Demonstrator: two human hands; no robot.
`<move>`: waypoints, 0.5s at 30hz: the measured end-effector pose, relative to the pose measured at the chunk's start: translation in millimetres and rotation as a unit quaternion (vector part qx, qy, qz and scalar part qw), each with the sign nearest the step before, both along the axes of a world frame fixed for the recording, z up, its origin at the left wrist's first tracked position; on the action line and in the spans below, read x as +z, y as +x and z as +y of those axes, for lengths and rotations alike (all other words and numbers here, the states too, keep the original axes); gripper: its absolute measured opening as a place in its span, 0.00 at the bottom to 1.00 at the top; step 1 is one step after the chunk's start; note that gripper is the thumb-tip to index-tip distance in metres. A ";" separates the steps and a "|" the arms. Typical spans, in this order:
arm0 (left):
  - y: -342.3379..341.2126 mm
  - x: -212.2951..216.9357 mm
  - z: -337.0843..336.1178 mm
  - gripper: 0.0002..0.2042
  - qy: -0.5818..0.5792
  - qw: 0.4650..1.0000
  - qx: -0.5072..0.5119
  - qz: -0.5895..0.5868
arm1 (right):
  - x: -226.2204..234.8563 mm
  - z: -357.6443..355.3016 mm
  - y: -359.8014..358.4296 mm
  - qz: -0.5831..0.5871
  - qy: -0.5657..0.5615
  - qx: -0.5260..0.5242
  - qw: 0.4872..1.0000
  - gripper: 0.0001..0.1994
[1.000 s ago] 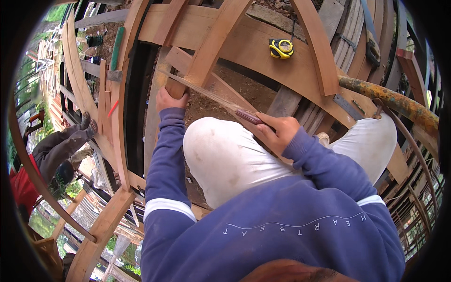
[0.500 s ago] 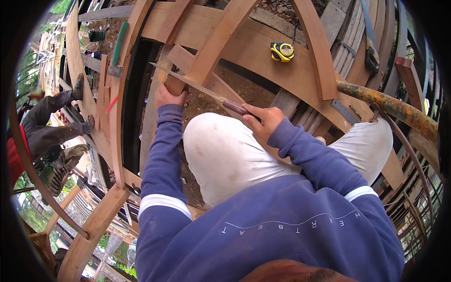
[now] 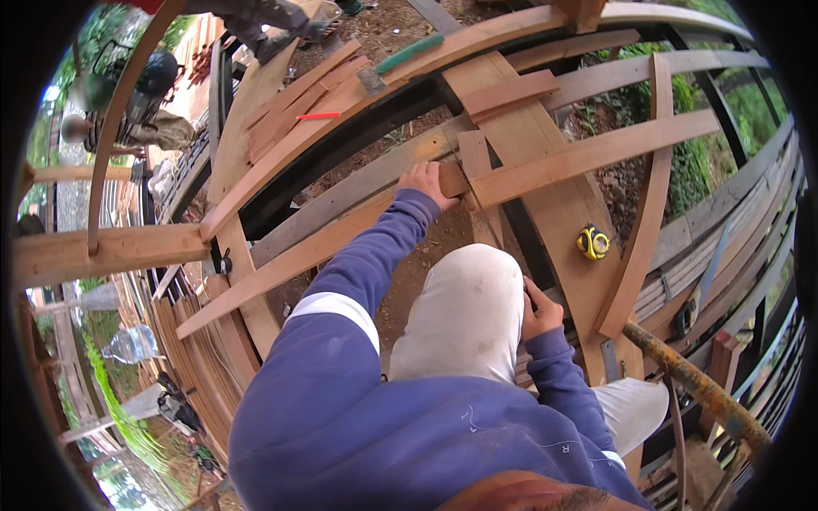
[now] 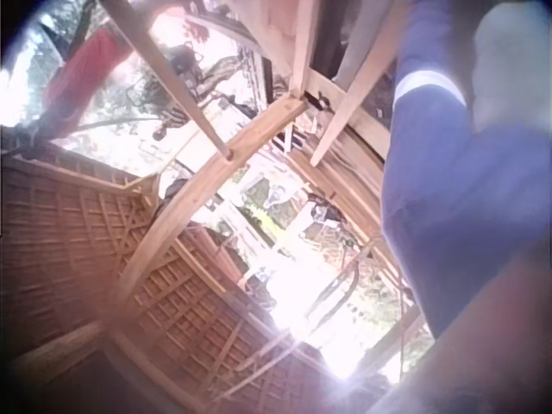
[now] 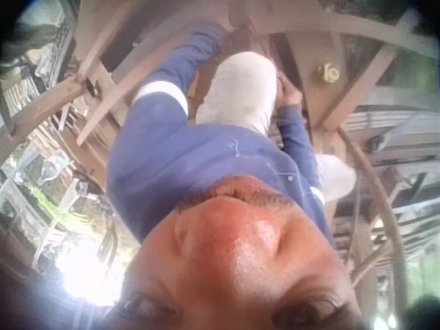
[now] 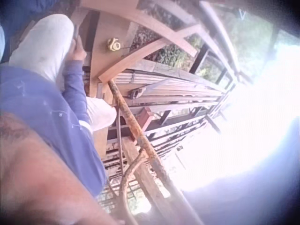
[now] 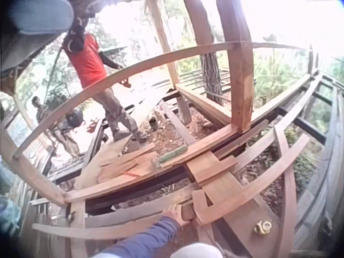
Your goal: The person uses a hand saw to cut a wooden plank on a partially built wooden frame. After cutting, the person lifts and positions a long wooden beam into the structure with assistance from other workers.
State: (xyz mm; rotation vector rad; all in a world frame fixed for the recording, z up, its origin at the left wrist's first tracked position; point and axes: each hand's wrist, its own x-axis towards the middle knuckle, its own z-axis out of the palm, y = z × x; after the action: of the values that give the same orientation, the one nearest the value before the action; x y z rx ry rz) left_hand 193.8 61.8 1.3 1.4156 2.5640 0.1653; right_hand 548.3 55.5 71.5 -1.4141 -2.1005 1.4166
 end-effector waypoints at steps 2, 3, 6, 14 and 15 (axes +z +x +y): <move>-4.3 4.6 5.3 0.39 -0.012 1.000 0.005 -0.009 | -28.4 15.2 -16.6 0.058 0.036 -0.010 0.998 0.19; -5.4 3.5 6.0 0.39 -0.009 1.000 0.003 -0.005 | -34.3 17.8 -19.2 0.060 0.032 -0.020 0.997 0.19; -7.3 -1.3 0.8 0.39 0.006 1.000 0.000 0.009 | -38.5 11.9 -14.5 0.073 0.006 -0.052 0.996 0.18; -4.9 -2.9 2.7 0.40 0.028 0.999 0.013 0.014 | -73.5 39.1 0.9 0.116 -0.082 -0.131 0.981 0.18; -7.1 -3.3 4.1 0.41 0.020 1.000 0.014 0.016 | -76.2 37.6 -0.3 0.113 -0.061 -0.121 0.984 0.18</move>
State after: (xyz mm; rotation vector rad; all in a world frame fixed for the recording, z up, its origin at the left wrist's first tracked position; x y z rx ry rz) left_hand 186.7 65.9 -2.1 1.4067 2.6218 0.2015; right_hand 548.0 93.1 -4.7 -1.4217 -1.6681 1.5454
